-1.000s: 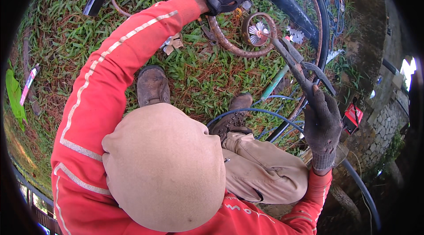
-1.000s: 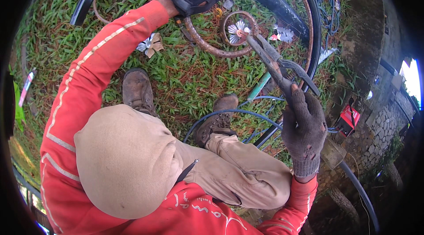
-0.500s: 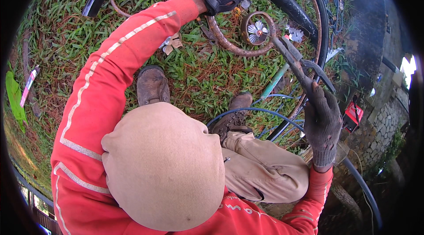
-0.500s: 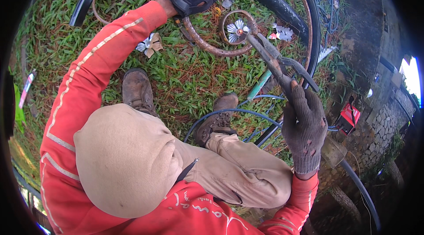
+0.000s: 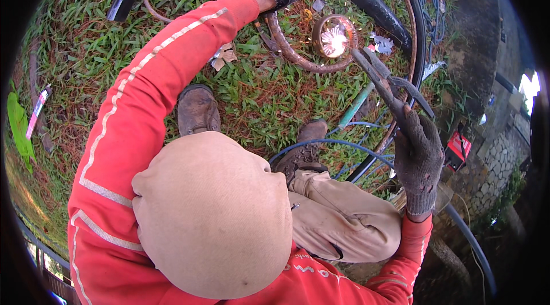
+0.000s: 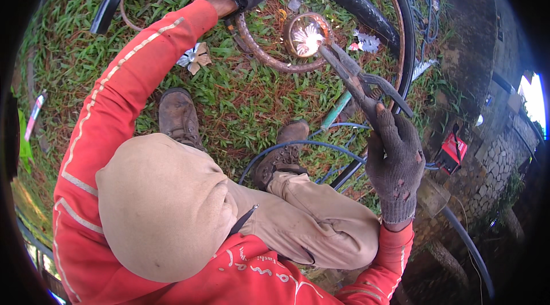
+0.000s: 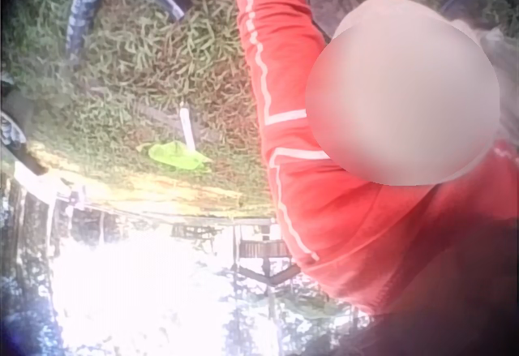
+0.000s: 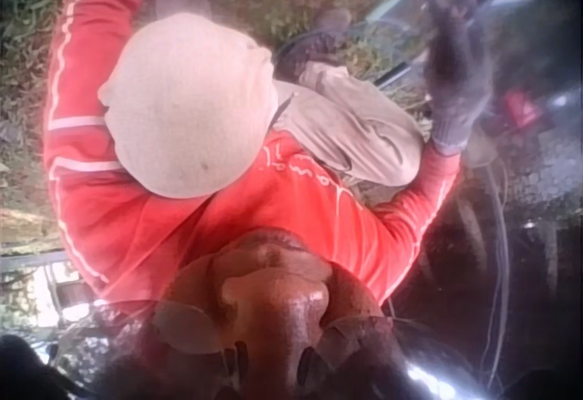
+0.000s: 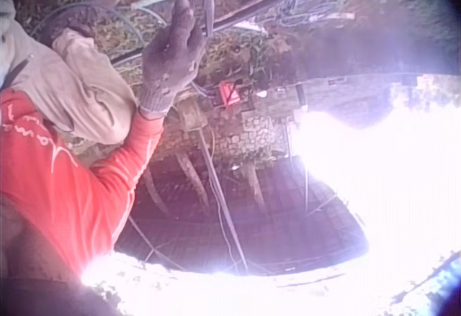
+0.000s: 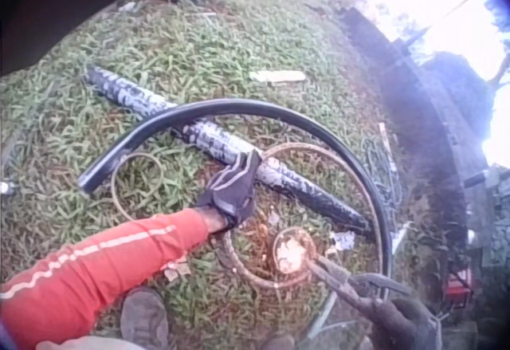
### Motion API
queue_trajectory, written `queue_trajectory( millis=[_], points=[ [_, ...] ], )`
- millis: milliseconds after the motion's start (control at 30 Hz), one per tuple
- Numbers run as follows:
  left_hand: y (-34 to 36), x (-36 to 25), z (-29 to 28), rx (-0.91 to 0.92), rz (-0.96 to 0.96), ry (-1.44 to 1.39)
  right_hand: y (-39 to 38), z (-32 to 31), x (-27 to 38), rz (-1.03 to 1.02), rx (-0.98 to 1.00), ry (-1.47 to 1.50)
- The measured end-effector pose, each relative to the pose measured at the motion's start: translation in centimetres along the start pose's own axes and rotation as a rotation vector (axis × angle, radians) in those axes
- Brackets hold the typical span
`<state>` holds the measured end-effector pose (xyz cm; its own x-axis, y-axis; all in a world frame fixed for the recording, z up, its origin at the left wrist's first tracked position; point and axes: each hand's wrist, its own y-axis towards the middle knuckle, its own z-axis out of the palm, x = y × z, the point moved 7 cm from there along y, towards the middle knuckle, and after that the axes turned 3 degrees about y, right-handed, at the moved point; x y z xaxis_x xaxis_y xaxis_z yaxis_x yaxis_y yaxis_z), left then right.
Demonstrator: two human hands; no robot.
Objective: The person prepares a circular metal frame by hammering and removing excess material, then positions a small metal flower inside it and welds it into place using an electrode holder.
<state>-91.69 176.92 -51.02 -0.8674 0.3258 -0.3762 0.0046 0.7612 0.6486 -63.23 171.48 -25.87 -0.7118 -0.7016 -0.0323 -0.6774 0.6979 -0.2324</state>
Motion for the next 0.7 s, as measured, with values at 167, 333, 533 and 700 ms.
queue_trajectory(
  millis=[167,333,533,700],
  points=[
    [0.0,0.5,0.1,0.001,-0.039,-0.012,0.3,0.2,0.1,0.033,0.015,-0.012],
    [0.0,0.5,0.0,-0.001,-0.067,-0.023,0.2,0.4,-0.3,0.036,0.022,0.005],
    [-0.2,0.6,-0.3,-0.006,-0.098,-0.035,0.2,0.3,-0.1,0.057,0.026,0.036],
    [0.0,0.5,-0.3,-0.011,-0.108,-0.039,0.3,-1.1,0.4,-0.020,-0.070,0.058]
  ],
)
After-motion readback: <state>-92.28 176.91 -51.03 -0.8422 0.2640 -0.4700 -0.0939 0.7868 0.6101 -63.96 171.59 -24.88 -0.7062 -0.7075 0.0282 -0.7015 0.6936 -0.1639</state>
